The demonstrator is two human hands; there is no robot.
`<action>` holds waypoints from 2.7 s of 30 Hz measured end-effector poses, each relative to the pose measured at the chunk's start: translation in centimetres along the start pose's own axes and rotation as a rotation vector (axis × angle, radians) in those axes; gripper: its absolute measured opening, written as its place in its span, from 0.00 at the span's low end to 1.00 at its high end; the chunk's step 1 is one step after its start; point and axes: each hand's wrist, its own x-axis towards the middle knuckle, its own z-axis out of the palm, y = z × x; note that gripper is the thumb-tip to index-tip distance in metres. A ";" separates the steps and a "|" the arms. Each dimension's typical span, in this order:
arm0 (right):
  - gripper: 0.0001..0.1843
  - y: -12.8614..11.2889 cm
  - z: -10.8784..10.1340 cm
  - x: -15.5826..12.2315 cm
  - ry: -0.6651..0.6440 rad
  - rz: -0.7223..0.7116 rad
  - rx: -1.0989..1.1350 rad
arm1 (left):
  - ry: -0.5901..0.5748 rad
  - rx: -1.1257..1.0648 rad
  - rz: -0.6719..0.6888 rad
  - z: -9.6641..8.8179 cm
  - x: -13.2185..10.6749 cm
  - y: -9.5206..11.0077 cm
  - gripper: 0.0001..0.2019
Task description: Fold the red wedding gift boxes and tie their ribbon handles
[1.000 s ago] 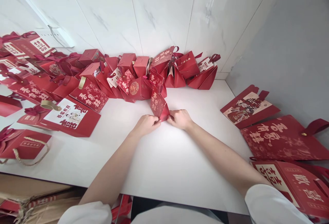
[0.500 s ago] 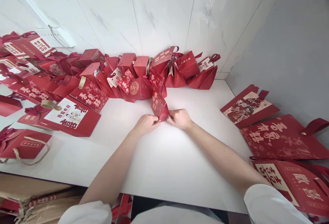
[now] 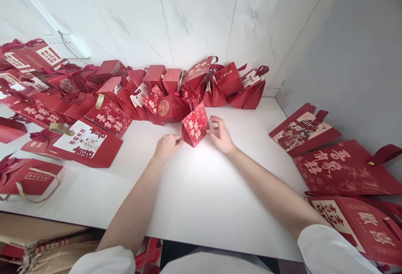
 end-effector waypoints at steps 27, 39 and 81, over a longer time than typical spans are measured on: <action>0.18 0.6 -2.3 1.0 -0.415 0.357 0.612 | -0.254 -0.782 -0.066 1.1 1.2 -2.3 0.22; 0.15 1.6 -1.6 0.5 -0.455 0.077 0.198 | -0.158 -0.570 -0.027 0.2 0.7 -2.5 0.15; 0.13 -2.5 0.2 -0.1 -0.121 0.358 0.869 | 0.098 -1.015 0.143 -0.7 0.3 0.7 0.16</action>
